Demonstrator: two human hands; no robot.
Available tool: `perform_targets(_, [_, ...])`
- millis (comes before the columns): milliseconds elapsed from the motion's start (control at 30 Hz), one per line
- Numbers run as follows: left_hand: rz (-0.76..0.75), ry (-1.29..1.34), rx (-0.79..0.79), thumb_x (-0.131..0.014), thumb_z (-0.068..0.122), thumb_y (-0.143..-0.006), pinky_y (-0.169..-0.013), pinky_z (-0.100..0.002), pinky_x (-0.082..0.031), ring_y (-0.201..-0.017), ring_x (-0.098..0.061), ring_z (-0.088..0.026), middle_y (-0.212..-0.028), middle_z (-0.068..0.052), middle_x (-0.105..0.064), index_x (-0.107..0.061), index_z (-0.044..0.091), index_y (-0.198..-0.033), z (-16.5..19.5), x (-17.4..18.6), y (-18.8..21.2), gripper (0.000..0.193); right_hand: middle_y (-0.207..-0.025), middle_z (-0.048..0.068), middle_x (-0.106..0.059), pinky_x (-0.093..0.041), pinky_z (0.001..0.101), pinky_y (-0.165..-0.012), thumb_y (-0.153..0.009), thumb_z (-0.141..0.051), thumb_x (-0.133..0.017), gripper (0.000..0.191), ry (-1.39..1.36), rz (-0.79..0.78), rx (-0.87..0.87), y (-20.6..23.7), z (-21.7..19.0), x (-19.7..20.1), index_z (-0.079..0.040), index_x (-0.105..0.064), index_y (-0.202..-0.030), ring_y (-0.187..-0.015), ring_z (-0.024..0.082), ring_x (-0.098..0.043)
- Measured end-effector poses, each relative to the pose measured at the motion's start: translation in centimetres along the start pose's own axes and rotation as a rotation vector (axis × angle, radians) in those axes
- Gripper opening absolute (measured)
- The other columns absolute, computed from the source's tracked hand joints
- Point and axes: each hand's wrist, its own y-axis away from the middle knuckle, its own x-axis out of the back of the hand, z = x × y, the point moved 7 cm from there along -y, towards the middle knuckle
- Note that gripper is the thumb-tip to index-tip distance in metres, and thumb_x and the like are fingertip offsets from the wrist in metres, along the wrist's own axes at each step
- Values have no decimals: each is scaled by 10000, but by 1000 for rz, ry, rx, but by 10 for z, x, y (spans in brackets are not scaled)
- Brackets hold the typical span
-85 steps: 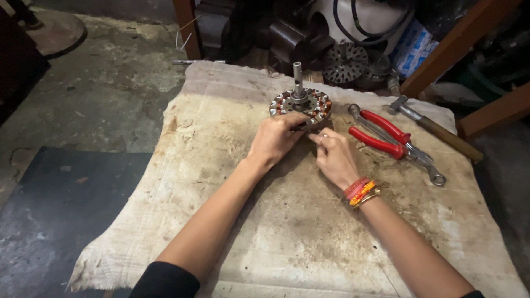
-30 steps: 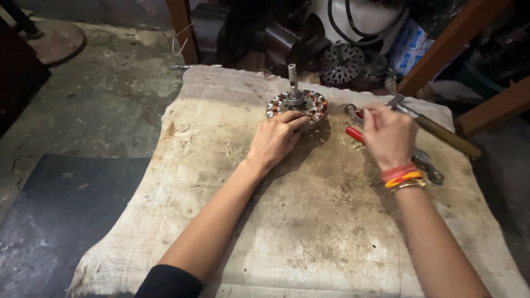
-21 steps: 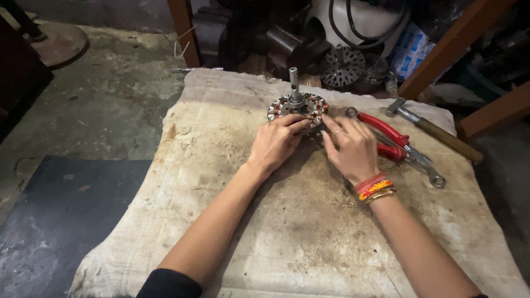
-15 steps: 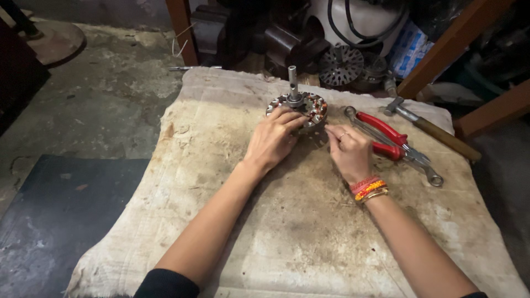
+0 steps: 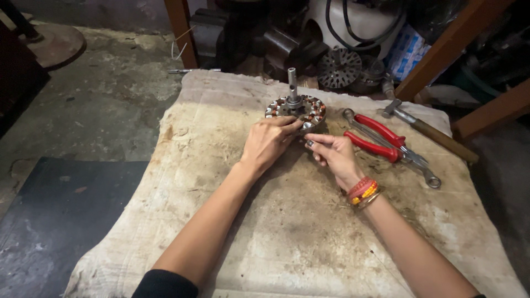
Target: The person winds copper wire around the slots of a motor stator by hand, rotating the stator and feeding wire into each slot sequentially. The person uses both hands to guide and press the wire into place while keeping the stator stable on the work surface.
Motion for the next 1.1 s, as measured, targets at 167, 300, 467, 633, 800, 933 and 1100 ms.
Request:
perform_targets(167, [27,-17,-19,-751,178,-848,-845,-389,-587,-985,-729,-289,-1181,-88,-748,-763,106,-1183,4,1,-1,342,-946,8,-730,-439,179,-576,-970,-73,-638,335,-131,-65,-107,7,-14,-1,58,-687,-1274,-692,33,-570])
perform_targets(300, [12,-16,0,-752,186,-850,-838,-396,-585,-982,-728,-291,-1174,-84,-753,-765,109,-1174,2,-1,-1,334,-1017,-8,-667,-467,193,-643,-995,-82,-618,394,-306,-167,-132,13,-29,-13,49,-630,-1366,-779,44,-578])
perform_targets(467, [19,-47,-17,-744,182,-871,-852,-379,-585,-990,-729,-273,-1218,-88,-741,-751,121,-1213,2,-2,-1,347,-1116,2,-623,-491,205,-725,-986,-54,-563,501,-464,-314,-137,24,-54,-23,50,-513,-1474,-863,60,-590])
perform_targets(633, [-8,-58,-7,-751,177,-846,-901,-380,-572,-1043,-718,-269,-1226,-76,-739,-728,110,-1250,2,-5,0,411,-1162,29,-583,-492,236,-775,-994,-22,-509,549,-504,-431,-106,29,-70,-18,87,-432,-1526,-911,83,-562])
perform_targets(800, [-11,-55,-10,-748,159,-831,-922,-383,-568,-1067,-712,-276,-1235,-81,-736,-729,117,-1242,2,-4,0,414,-1126,55,-576,-485,257,-806,-1055,-57,-474,521,-605,-429,-82,18,-61,-11,98,-416,-1549,-926,115,-543])
perform_targets(933, [-21,-63,-11,-744,151,-829,-932,-394,-566,-1073,-710,-280,-1239,-103,-727,-723,115,-1243,3,-3,-2,417,-1113,33,-565,-483,259,-829,-1064,-33,-473,518,-677,-369,-35,10,-58,-8,88,-409,-1563,-969,121,-553])
perform_targets(1100, [-18,-77,-50,-695,75,-849,-908,-406,-562,-1073,-710,-280,-1250,-105,-728,-691,129,-1323,9,-1,0,477,-1174,31,-591,-500,255,-832,-1010,1,-462,537,-534,-226,14,7,-64,-8,7,-422,-1545,-985,115,-579])
